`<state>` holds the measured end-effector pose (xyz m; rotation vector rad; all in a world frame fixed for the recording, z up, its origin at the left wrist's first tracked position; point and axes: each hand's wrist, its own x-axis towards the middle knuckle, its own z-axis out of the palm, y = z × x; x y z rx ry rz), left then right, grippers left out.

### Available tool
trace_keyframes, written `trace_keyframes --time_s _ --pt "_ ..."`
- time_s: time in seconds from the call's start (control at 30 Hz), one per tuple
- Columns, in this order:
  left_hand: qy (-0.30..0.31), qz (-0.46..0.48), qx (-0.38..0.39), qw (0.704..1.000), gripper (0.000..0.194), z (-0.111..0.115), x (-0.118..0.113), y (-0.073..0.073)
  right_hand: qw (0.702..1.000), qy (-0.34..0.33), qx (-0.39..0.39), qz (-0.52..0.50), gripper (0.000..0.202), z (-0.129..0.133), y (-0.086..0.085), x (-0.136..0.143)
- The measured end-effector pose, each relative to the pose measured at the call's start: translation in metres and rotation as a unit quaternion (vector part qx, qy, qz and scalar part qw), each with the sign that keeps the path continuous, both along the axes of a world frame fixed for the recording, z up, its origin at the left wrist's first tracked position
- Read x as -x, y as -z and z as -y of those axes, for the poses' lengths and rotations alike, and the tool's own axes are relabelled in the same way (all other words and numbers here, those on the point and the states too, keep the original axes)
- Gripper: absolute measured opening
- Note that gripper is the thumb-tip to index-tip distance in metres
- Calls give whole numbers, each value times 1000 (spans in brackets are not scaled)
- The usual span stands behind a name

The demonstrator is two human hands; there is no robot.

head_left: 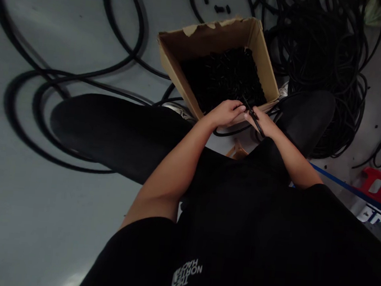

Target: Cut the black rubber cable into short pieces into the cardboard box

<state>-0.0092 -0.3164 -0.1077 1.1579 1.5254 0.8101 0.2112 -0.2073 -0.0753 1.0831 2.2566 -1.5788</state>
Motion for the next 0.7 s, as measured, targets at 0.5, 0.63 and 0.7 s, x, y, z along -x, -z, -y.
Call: trace_keyframes --time_s 0.5,0.63,0.7 --pt "-86 -19 4 996 40 9 9 -3 995 68 -55 41 55 -7 -23 10" --pt "-89 -31 14 995 42 10 12 9 996 60 -55 44 47 -8 -23 13" --pt "-93 -37 15 995 43 11 14 14 996 63 -56 41 48 -8 -23 13"
